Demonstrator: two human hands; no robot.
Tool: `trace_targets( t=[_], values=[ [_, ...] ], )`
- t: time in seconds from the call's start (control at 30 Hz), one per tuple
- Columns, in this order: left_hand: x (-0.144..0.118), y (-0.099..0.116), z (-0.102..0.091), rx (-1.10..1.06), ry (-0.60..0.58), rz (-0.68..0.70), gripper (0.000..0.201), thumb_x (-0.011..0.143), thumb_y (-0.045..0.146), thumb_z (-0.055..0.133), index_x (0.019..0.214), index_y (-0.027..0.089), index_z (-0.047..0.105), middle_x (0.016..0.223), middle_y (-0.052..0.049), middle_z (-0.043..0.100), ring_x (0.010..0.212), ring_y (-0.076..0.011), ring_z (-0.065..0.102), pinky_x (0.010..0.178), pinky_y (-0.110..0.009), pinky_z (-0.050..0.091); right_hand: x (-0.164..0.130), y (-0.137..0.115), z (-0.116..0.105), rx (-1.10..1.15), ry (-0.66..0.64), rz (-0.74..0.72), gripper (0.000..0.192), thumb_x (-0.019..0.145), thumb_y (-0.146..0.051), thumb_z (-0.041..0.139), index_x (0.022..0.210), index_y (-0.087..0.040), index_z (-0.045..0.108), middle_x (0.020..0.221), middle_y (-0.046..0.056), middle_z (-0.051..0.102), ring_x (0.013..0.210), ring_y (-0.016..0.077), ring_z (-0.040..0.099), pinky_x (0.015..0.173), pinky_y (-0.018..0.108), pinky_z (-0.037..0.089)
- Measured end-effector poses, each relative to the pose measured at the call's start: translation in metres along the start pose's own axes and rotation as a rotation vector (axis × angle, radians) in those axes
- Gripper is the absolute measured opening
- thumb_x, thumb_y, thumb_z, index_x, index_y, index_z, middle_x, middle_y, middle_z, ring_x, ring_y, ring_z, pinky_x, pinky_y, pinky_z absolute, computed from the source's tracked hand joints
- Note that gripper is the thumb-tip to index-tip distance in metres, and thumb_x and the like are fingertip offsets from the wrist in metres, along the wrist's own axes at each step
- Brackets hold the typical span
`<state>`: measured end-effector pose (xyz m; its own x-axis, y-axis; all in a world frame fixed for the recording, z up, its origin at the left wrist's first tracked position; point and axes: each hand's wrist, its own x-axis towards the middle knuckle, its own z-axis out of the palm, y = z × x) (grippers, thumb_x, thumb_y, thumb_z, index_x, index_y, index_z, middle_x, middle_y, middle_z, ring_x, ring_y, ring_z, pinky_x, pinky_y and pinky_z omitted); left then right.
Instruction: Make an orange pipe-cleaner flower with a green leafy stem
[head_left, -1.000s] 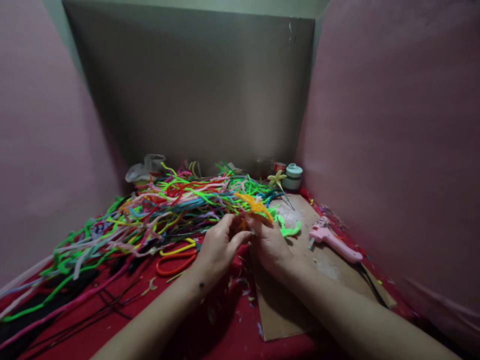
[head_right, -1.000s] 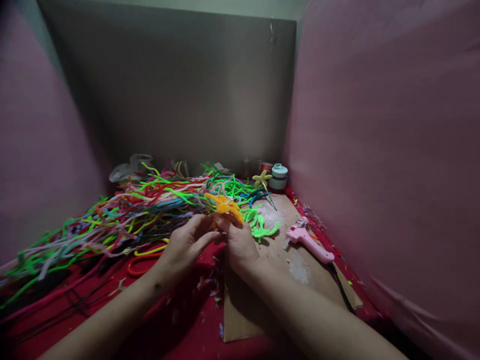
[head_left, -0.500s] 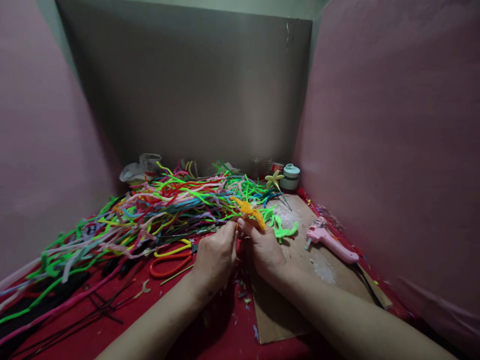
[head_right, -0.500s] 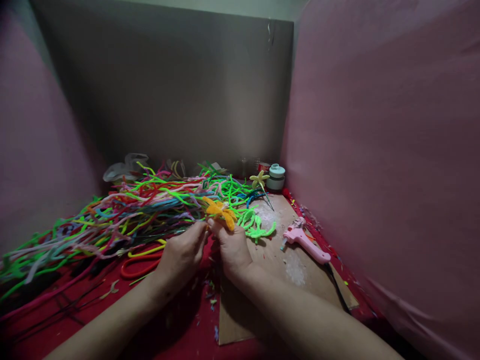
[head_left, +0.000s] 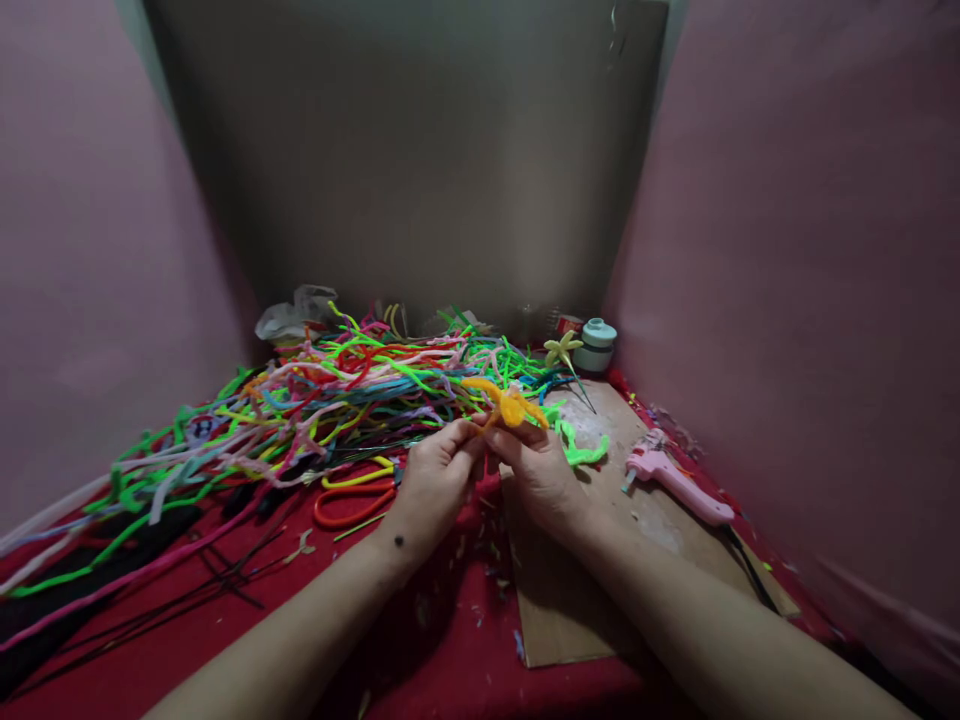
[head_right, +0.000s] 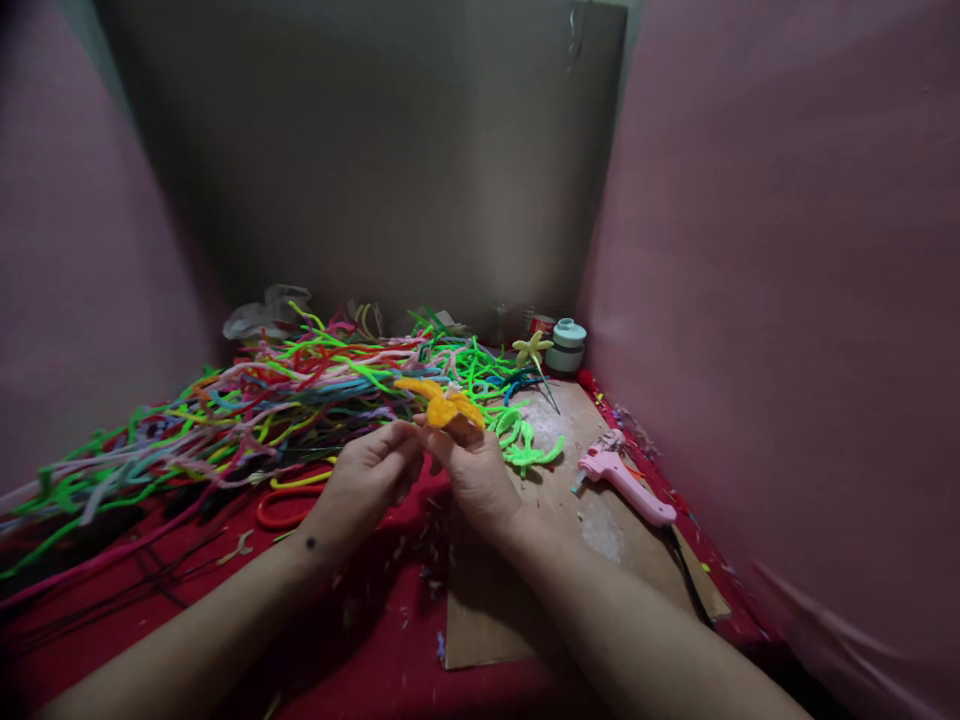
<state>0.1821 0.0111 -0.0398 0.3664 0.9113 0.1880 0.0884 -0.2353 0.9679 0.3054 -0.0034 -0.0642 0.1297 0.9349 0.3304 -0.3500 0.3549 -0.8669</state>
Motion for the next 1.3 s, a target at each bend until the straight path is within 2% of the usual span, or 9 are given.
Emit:
trace_targets(
  t=[0.17,0.4,0.63,0.73,0.83,1.0,1.1,1.2,1.3],
  values=[
    [0.002,0.003,-0.001,-0.265,-0.089,-0.101,0.024,0.079,0.032,0.058,0.064,0.015,0.049,0.048,0.006,0.047,0.034,-0.0029,0.036,0.036,-0.016,0.024,0.002,-0.001,-0.005,-0.046,-0.12,0.086,0.022,0.08,-0.035,0.062,0.092,-0.018,0.069,0.064,-0.001,0.057,0.055,0.0099,0.048,0.055,0.024,0.039],
    [0.002,-0.002,-0.008,-0.575,-0.273,-0.174,0.023,0.082,0.032,0.058,0.07,0.014,0.051,0.048,0.007,0.043,0.032,-0.0007,0.027,0.033,-0.013,0.021,0.007,0.001,-0.01,0.081,-0.214,0.156,0.029,0.076,-0.034,0.067,0.102,-0.02,0.069,0.067,0.0,0.063,0.055,0.0101,0.053,0.053,0.023,0.041],
    [0.001,-0.002,-0.016,-0.683,-0.452,-0.269,0.021,0.08,0.035,0.062,0.082,0.015,0.057,0.049,0.009,0.038,0.032,0.0006,0.014,0.032,-0.013,0.021,0.002,-0.005,-0.007,0.144,-0.172,0.197,0.016,0.07,-0.03,0.072,0.084,-0.021,0.072,0.067,-0.001,0.062,0.06,0.0112,0.054,0.06,0.025,0.045],
    [-0.001,0.004,-0.015,-0.589,-0.407,-0.24,0.023,0.081,0.035,0.06,0.093,0.017,0.059,0.052,0.008,0.041,0.033,-0.0006,0.021,0.033,-0.014,0.021,-0.001,-0.006,-0.004,0.108,-0.105,0.169,0.017,0.07,-0.033,0.072,0.081,-0.02,0.071,0.066,-0.001,0.061,0.058,0.0128,0.054,0.059,0.028,0.046],
    [-0.003,0.008,-0.01,-0.319,-0.285,-0.135,0.025,0.083,0.036,0.056,0.096,0.015,0.061,0.056,0.006,0.047,0.038,-0.0027,0.033,0.037,-0.015,0.025,-0.002,-0.006,-0.001,0.088,-0.094,0.139,0.017,0.073,-0.035,0.068,0.083,-0.021,0.07,0.065,-0.001,0.061,0.055,0.013,0.054,0.057,0.028,0.045],
    [-0.008,-0.004,-0.008,0.296,-0.033,0.258,0.015,0.083,0.027,0.053,0.087,0.016,0.061,0.07,0.0,0.059,0.059,-0.0099,0.051,0.058,-0.022,0.041,-0.004,-0.003,0.002,0.094,-0.058,0.098,0.013,0.074,-0.031,0.068,0.083,-0.023,0.072,0.076,0.001,0.065,0.063,0.0135,0.055,0.062,0.028,0.045],
    [-0.009,-0.013,-0.011,0.563,0.037,0.42,0.017,0.086,0.025,0.047,0.086,0.017,0.062,0.075,-0.003,0.063,0.064,-0.0125,0.055,0.063,-0.024,0.041,-0.004,-0.002,0.003,0.071,-0.04,0.07,0.012,0.072,-0.03,0.071,0.082,-0.024,0.072,0.079,0.0,0.065,0.069,0.0142,0.055,0.068,0.029,0.045],
    [-0.008,-0.013,-0.013,0.519,0.023,0.381,0.022,0.087,0.025,0.043,0.094,0.019,0.063,0.072,-0.001,0.063,0.061,-0.0116,0.055,0.06,-0.022,0.041,-0.004,-0.002,0.003,0.031,-0.029,0.07,0.015,0.069,-0.031,0.072,0.082,-0.023,0.071,0.078,0.0,0.065,0.07,0.0152,0.055,0.07,0.03,0.045],
    [-0.007,-0.003,-0.011,0.227,-0.037,0.181,0.023,0.086,0.03,0.044,0.092,0.019,0.064,0.052,0.005,0.05,0.044,-0.0085,0.042,0.046,-0.02,0.035,-0.005,-0.004,0.003,0.002,-0.07,0.089,0.019,0.069,-0.033,0.073,0.085,-0.022,0.071,0.077,0.0,0.064,0.071,0.0155,0.055,0.071,0.03,0.046]
  ],
)
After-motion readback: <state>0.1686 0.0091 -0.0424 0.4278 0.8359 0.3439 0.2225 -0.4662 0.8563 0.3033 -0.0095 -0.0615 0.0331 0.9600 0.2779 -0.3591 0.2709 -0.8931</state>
